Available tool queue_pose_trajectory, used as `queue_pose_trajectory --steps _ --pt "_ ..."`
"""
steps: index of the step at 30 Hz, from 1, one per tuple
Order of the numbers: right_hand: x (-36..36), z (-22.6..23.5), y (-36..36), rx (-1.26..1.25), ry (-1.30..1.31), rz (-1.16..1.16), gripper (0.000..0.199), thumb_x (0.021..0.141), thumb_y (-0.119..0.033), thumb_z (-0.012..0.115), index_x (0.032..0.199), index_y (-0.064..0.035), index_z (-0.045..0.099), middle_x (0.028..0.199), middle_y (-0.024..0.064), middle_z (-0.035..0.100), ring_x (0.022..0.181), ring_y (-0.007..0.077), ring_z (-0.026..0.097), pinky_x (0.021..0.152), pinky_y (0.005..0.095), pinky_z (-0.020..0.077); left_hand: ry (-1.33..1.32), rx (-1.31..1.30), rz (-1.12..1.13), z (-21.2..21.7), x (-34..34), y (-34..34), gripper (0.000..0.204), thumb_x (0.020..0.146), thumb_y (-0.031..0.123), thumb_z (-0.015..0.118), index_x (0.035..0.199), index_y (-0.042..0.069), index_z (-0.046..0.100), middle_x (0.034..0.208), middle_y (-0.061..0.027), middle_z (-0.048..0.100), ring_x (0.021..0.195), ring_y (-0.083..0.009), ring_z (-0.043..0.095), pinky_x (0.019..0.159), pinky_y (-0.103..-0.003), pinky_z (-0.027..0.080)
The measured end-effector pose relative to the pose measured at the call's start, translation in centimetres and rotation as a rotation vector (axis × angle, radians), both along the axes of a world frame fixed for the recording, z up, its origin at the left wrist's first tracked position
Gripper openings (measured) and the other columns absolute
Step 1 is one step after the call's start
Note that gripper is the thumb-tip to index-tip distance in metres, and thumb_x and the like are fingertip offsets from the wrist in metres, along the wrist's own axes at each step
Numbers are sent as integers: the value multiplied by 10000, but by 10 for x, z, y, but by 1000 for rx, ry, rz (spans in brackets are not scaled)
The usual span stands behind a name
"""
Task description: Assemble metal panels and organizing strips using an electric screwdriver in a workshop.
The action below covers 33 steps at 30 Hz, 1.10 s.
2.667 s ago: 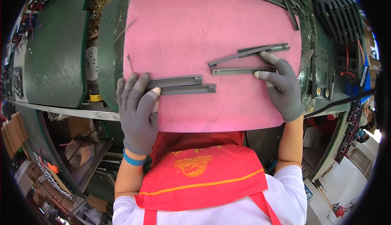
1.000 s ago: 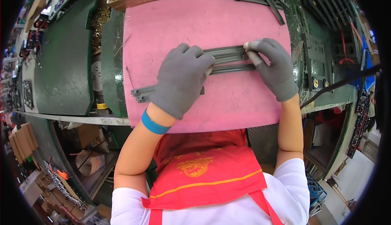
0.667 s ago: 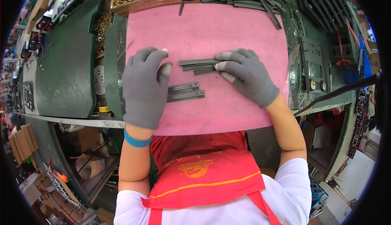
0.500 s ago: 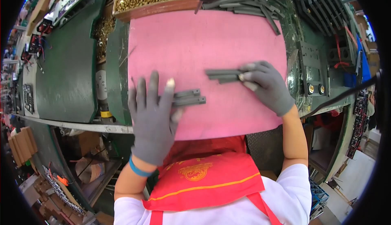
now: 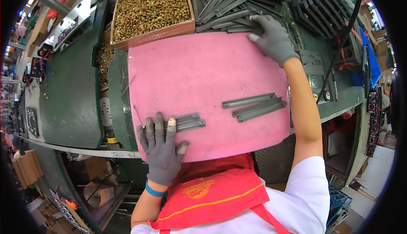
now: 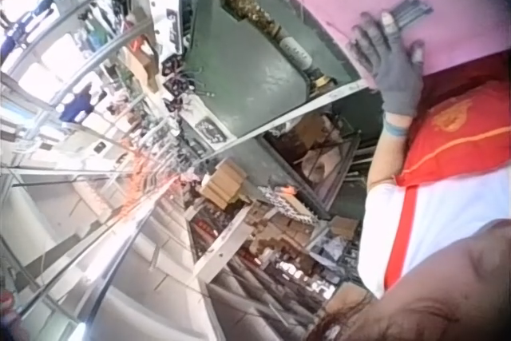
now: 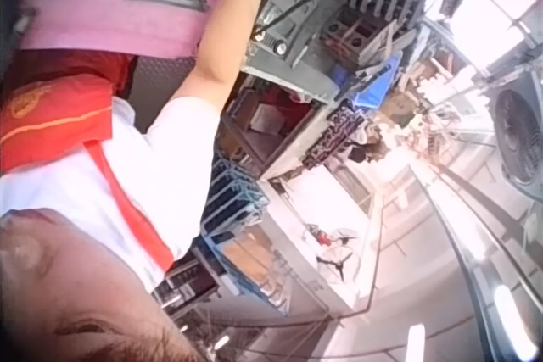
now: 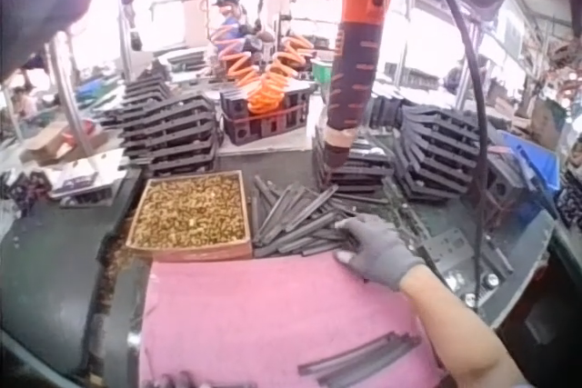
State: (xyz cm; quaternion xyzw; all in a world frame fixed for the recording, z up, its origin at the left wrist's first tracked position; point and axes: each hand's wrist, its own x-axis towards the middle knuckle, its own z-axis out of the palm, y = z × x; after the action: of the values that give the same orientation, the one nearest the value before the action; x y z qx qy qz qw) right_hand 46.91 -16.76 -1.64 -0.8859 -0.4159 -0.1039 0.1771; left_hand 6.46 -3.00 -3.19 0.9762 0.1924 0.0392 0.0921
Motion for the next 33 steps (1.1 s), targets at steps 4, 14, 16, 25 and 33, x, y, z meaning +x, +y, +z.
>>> queue_pose_trajectory --steps 4,14,16,25,33 --pt "-22 10 -22 28 471 117 218 892 -121 656 1105 -78 640 1020 79 652 897 254 646 831 356 525 33 5 16 18 11 -1 642 994 529 508 1443 71 521 1595 -228 338 1486 -453 262 1214 -612 108" --pt "-63 24 -81 22 683 28 230 861 105 586 1066 7 620 1003 87 668 954 190 667 879 301 528 -132 -151 -311 73 86 5 578 924 365 666 1406 71 541 1534 -210 431 1395 -474 396 1144 -581 292" --pt "-68 24 -84 25 710 63 228 856 119 582 1049 11 638 983 91 689 949 193 680 874 304 532 -178 -144 -330 65 107 -2 515 906 259 684 1375 86 559 1516 -181 463 1370 -451 437 1128 -539 338" --pt "-81 16 -48 274 658 221 163 893 -22 643 1050 -29 687 995 107 730 926 226 705 836 335 543 -243 -277 -322 9 172 2 87 851 132 690 928 104 721 905 -72 662 898 -307 617 822 -436 474" --pt "-90 26 -98 -37 594 424 175 866 -58 695 1036 -62 736 1108 97 704 1048 277 654 889 361 533 6 -147 40 39 69 72 85 822 100 700 903 98 724 881 -86 622 910 -308 608 802 -434 471"
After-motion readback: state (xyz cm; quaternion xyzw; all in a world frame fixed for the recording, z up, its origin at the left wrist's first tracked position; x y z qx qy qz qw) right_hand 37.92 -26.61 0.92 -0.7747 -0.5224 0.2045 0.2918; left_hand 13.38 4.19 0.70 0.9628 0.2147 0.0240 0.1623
